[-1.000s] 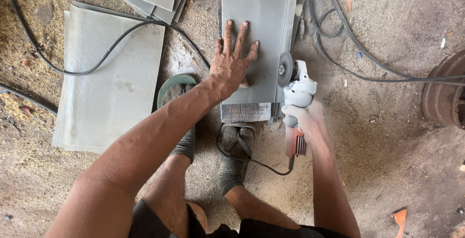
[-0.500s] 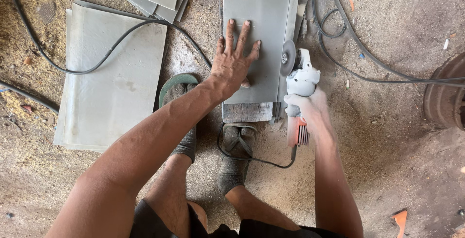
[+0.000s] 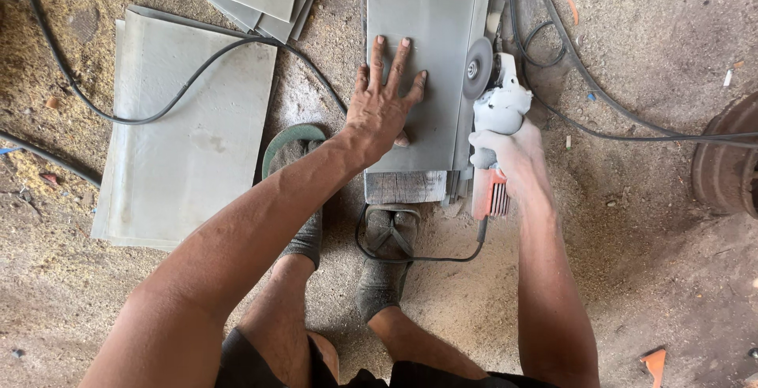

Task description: The person uses an angle grinder to cut rectangular ceramic tiles one at a time. They hold each tile steady with the left hand while guiding the grinder along the edge, then set the cut piece aside and pick up the next tile from a nearby stack.

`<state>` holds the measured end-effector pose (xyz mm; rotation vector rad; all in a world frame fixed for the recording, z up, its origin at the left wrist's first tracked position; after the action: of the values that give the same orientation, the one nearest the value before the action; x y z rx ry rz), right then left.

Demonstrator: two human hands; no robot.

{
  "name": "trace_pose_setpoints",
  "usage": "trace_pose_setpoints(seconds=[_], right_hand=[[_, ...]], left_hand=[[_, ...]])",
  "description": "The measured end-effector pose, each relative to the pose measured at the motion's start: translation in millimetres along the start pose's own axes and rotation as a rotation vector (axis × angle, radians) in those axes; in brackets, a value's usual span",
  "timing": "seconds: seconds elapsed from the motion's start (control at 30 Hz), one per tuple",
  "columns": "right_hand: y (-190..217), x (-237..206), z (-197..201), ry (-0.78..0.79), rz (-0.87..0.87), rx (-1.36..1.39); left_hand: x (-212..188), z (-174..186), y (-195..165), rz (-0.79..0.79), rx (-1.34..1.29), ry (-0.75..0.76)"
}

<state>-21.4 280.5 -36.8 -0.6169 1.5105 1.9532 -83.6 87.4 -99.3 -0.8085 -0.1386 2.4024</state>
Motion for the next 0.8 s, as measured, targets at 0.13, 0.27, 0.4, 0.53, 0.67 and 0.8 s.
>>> trace_pose_setpoints(seconds=[0.13,0.27,0.4,0.53,0.67,0.8], right_hand=[[12,10,3,-0.019,-0.009,-0.035],[22,18,1,-0.015,0.035,0.011],[22,22,0,-0.012,0.007,-0.011],[23,29,1,-0.011,0.011,-0.019],[30,44,3,0.013,0.057,0.018],[33,51,6,0.020,0.052,0.026]], left_hand=[[0,-2,0,-0.004,-0.015,0.015],[-1,3,1,-0.018,-0.066,0.002],[-4,5,2,-0.009,-0.070,0.047],[-6,6,1,-0.014,-0.090,0.058],[-5,5,2,-0.004,-0.062,0.083],[-5,7,4,-0.004,-0.017,0.042]])
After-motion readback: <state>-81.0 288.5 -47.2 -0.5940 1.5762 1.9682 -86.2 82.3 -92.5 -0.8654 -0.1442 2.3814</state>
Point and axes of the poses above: each hand's wrist, its own x-axis towards the middle knuckle, its own z-axis out of the back of the hand, y = z × x, the point moved 7 cm from there along x, towards the middle knuckle, and after that the axes turned 10 degrees about y, right-handed, at the moved point
